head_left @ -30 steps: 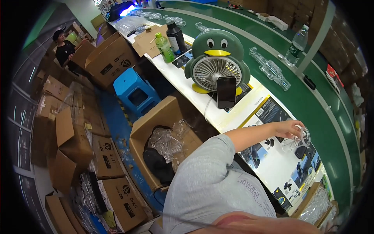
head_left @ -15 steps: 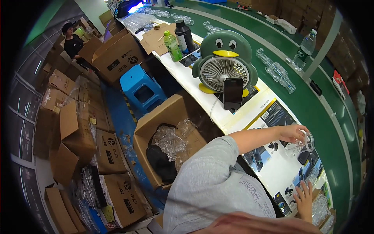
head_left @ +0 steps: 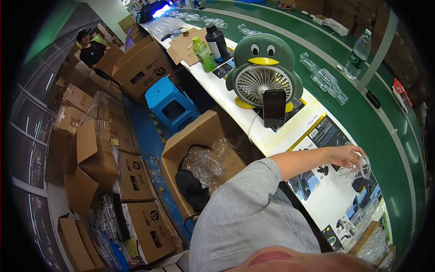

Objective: Assembling and packaging plastic components on a production line.

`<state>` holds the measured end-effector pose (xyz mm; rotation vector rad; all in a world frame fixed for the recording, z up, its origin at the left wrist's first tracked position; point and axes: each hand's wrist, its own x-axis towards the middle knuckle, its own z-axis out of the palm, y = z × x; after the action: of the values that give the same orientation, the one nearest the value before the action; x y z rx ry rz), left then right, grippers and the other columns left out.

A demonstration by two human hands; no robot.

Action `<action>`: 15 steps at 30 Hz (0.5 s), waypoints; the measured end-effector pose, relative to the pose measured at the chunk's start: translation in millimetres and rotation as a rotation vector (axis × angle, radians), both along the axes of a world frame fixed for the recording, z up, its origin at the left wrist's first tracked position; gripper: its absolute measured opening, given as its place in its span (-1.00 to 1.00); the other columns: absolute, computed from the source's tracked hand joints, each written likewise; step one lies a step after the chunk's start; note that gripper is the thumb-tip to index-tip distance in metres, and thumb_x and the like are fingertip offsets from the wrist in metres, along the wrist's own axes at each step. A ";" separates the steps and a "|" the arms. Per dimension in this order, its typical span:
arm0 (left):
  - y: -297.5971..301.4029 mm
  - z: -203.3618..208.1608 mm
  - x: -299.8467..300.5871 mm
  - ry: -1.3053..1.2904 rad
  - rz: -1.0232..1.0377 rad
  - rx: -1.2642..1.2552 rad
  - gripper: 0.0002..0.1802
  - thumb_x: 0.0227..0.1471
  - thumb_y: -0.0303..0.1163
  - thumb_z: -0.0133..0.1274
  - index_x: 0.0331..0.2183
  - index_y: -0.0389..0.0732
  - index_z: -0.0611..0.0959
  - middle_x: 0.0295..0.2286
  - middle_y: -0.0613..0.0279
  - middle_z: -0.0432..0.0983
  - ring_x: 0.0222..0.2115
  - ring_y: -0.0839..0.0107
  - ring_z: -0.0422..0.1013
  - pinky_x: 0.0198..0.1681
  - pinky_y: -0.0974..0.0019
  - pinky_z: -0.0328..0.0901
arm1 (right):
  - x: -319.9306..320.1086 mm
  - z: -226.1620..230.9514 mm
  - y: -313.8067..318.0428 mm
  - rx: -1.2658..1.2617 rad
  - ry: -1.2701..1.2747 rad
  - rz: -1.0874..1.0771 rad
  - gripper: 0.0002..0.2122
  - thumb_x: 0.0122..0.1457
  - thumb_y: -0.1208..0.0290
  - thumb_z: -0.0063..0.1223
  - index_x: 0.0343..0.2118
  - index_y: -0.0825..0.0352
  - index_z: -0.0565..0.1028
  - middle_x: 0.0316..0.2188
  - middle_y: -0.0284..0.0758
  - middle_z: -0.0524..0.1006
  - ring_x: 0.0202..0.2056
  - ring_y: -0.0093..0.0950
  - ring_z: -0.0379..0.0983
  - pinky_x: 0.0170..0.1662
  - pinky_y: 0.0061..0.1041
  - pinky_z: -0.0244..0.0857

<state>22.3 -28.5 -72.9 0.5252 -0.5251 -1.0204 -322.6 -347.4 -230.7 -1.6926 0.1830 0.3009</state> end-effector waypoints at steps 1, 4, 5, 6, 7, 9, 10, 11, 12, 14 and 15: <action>0.1 -0.7 0.9 0.004 0.007 0.006 -0.58 -0.15 -0.55 0.14 -0.20 -0.16 0.37 -0.36 0.22 0.47 -0.31 0.46 0.41 -0.29 0.39 0.31 | -6.3 -40.8 43.7 0.111 0.101 0.019 -0.69 0.15 0.41 -0.16 -0.05 0.37 0.29 -0.06 -0.25 0.30 -0.08 -0.47 0.24 -0.02 -0.50 0.10; -0.9 -3.9 2.8 -0.003 0.020 -0.017 -0.58 -0.14 -0.55 0.14 -0.20 -0.17 0.37 -0.36 0.22 0.47 -0.31 0.45 0.41 -0.29 0.39 0.31 | -24.5 -86.7 121.3 0.437 0.396 0.069 -0.75 0.11 0.43 -0.01 -0.15 0.41 0.41 -0.19 -0.26 0.44 -0.24 -0.54 0.37 -0.15 -0.55 0.24; -1.6 -7.6 2.6 -0.001 0.008 -0.018 -0.58 -0.14 -0.54 0.14 -0.19 -0.18 0.37 -0.36 0.21 0.47 -0.31 0.45 0.41 -0.29 0.38 0.30 | -19.6 -73.0 139.3 0.445 0.398 0.073 -0.75 0.11 0.43 -0.01 -0.15 0.41 0.41 -0.19 -0.26 0.44 -0.24 -0.54 0.37 -0.15 -0.55 0.24; -2.0 -9.5 2.7 0.001 0.002 -0.022 -0.58 -0.14 -0.53 0.14 -0.19 -0.18 0.36 -0.36 0.21 0.47 -0.32 0.44 0.41 -0.30 0.38 0.30 | 0.0 -37.4 155.1 0.184 0.368 -0.052 -0.75 0.11 0.45 -0.01 -0.16 0.43 0.41 -0.25 -0.26 0.46 -0.27 -0.55 0.38 -0.18 -0.58 0.24; -1.4 -10.9 2.3 -0.009 0.021 -0.027 -0.57 -0.14 -0.52 0.14 -0.19 -0.20 0.35 -0.37 0.17 0.48 -0.32 0.43 0.41 -0.30 0.37 0.29 | 13.5 -10.0 166.2 -0.079 0.326 -0.173 -0.76 0.11 0.48 -0.02 -0.17 0.45 0.40 -0.31 -0.26 0.48 -0.30 -0.56 0.38 -0.20 -0.62 0.24; 3.5 1.9 -3.5 0.001 0.045 -0.015 -0.58 -0.13 -0.53 0.13 -0.18 -0.20 0.35 -0.38 0.14 0.48 -0.34 0.43 0.41 -0.31 0.39 0.28 | 15.9 11.0 175.9 -0.065 0.288 -0.166 -0.76 0.12 0.47 -0.04 -0.17 0.48 0.39 -0.32 -0.27 0.48 -0.29 -0.56 0.38 -0.19 -0.62 0.24; 2.3 1.3 -2.5 0.013 0.050 -0.020 -0.57 -0.13 -0.55 0.12 -0.17 -0.20 0.35 -0.38 0.12 0.49 -0.30 0.40 0.42 -0.28 0.37 0.29 | 17.0 16.5 176.8 -0.057 0.252 -0.167 -0.75 0.13 0.47 -0.06 -0.16 0.50 0.38 -0.32 -0.28 0.48 -0.29 -0.56 0.38 -0.18 -0.61 0.23; 5.0 6.0 -4.2 0.014 0.059 -0.015 -0.57 -0.13 -0.55 0.12 -0.17 -0.20 0.35 -0.38 0.12 0.49 -0.30 0.40 0.42 -0.28 0.37 0.29 | 12.8 17.4 173.5 -0.053 0.253 -0.158 -0.75 0.13 0.47 -0.06 -0.16 0.50 0.38 -0.32 -0.28 0.48 -0.29 -0.56 0.38 -0.18 -0.61 0.23; 3.4 12.3 -7.4 0.012 0.051 -0.026 -0.57 -0.13 -0.56 0.12 -0.17 -0.21 0.34 -0.37 0.11 0.49 -0.28 0.38 0.42 -0.26 0.36 0.29 | 1.3 17.0 171.8 -0.041 0.262 -0.146 -0.74 0.13 0.47 -0.07 -0.14 0.51 0.37 -0.31 -0.26 0.48 -0.28 -0.55 0.38 -0.17 -0.62 0.23; 2.3 14.6 -7.0 0.019 0.056 -0.062 -0.55 -0.16 -0.58 0.12 -0.17 -0.21 0.34 -0.34 0.07 0.49 -0.23 0.34 0.42 -0.22 0.33 0.31 | -6.2 41.5 165.6 -0.053 0.366 0.011 -0.68 0.14 0.50 -0.12 -0.05 0.50 0.30 -0.18 -0.18 0.43 -0.16 -0.52 0.34 -0.05 -0.58 0.17; 4.9 12.3 -6.1 0.023 0.067 -0.054 -0.55 -0.16 -0.58 0.12 -0.17 -0.21 0.34 -0.34 0.07 0.49 -0.23 0.34 0.42 -0.22 0.33 0.31 | 4.8 62.1 160.2 -0.047 0.370 0.023 -0.68 0.14 0.50 -0.12 -0.05 0.50 0.30 -0.18 -0.18 0.43 -0.16 -0.52 0.34 -0.05 -0.58 0.17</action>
<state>16.3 -23.6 -60.6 0.4800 -0.5105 -0.9448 -317.8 -187.2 -168.6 -1.6749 0.4467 0.6305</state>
